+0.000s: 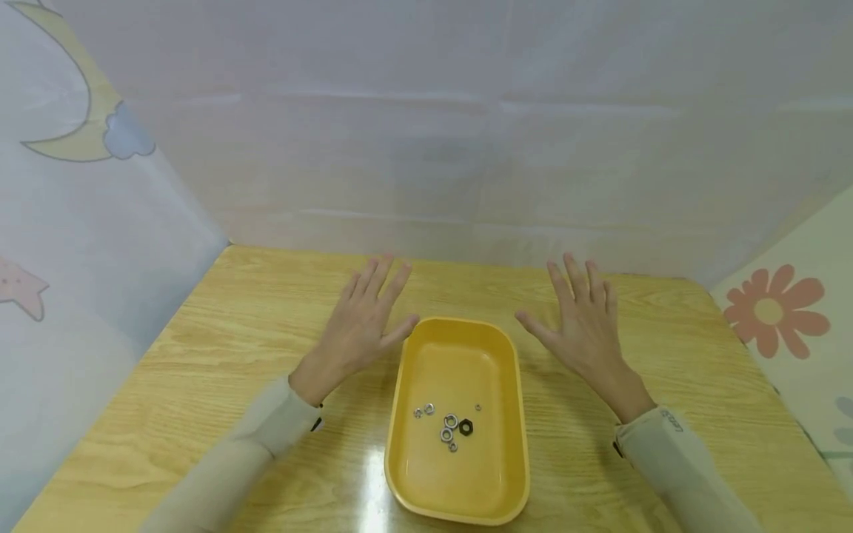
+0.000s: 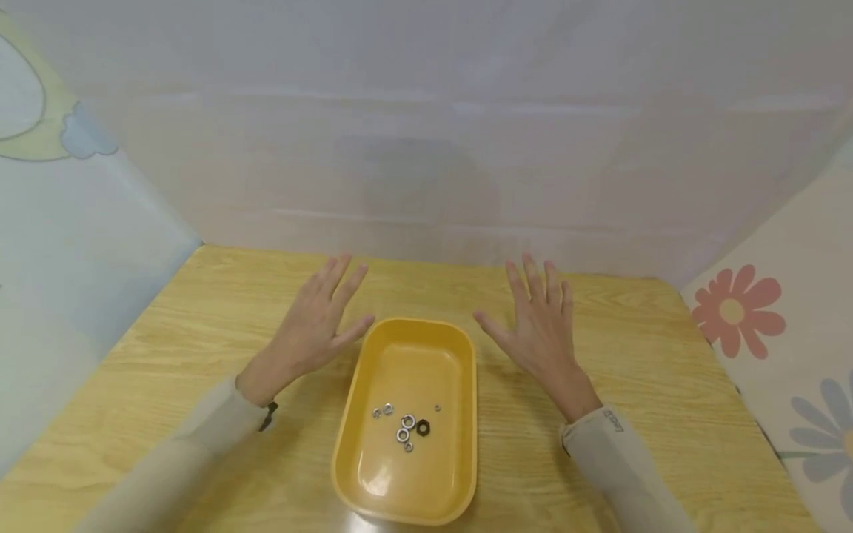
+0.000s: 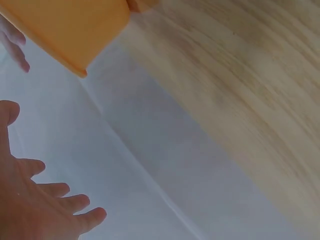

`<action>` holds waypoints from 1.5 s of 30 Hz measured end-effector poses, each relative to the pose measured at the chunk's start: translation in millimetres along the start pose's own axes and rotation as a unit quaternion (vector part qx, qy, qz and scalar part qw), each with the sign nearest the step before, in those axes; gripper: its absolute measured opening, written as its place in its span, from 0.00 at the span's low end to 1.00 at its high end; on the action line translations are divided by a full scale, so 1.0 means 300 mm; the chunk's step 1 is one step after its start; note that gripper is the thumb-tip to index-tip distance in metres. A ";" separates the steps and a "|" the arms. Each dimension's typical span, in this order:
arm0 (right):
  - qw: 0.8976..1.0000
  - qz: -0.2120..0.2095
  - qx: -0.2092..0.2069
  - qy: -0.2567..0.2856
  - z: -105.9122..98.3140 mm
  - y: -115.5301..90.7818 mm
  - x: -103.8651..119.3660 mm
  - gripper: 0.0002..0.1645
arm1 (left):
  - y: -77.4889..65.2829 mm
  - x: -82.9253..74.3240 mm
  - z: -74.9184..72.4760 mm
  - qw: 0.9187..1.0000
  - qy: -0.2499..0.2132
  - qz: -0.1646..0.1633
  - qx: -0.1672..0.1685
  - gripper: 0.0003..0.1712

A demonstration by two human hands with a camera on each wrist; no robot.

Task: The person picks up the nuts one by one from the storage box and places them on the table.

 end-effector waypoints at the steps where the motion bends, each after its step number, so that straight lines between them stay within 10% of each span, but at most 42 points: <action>1: 1.000 -0.002 -0.001 0.002 -0.003 -0.003 0.005 0.54 | -0.004 -0.008 0.001 1.000 -0.002 0.005 0.004 0.42; 45: 0.995 -0.082 -0.009 0.053 -0.001 -0.073 0.138 0.51 | -0.111 -0.130 0.055 0.996 -0.041 0.035 0.066 0.37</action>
Point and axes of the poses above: each hand's wrist, its own y-axis towards the middle knuckle, its own z-axis out of the palm, x = y × z, the point moved 7 cm from there along y, towards the middle knuckle, and after that the axes turned 11 degrees about -x, right-handed, at the moved point
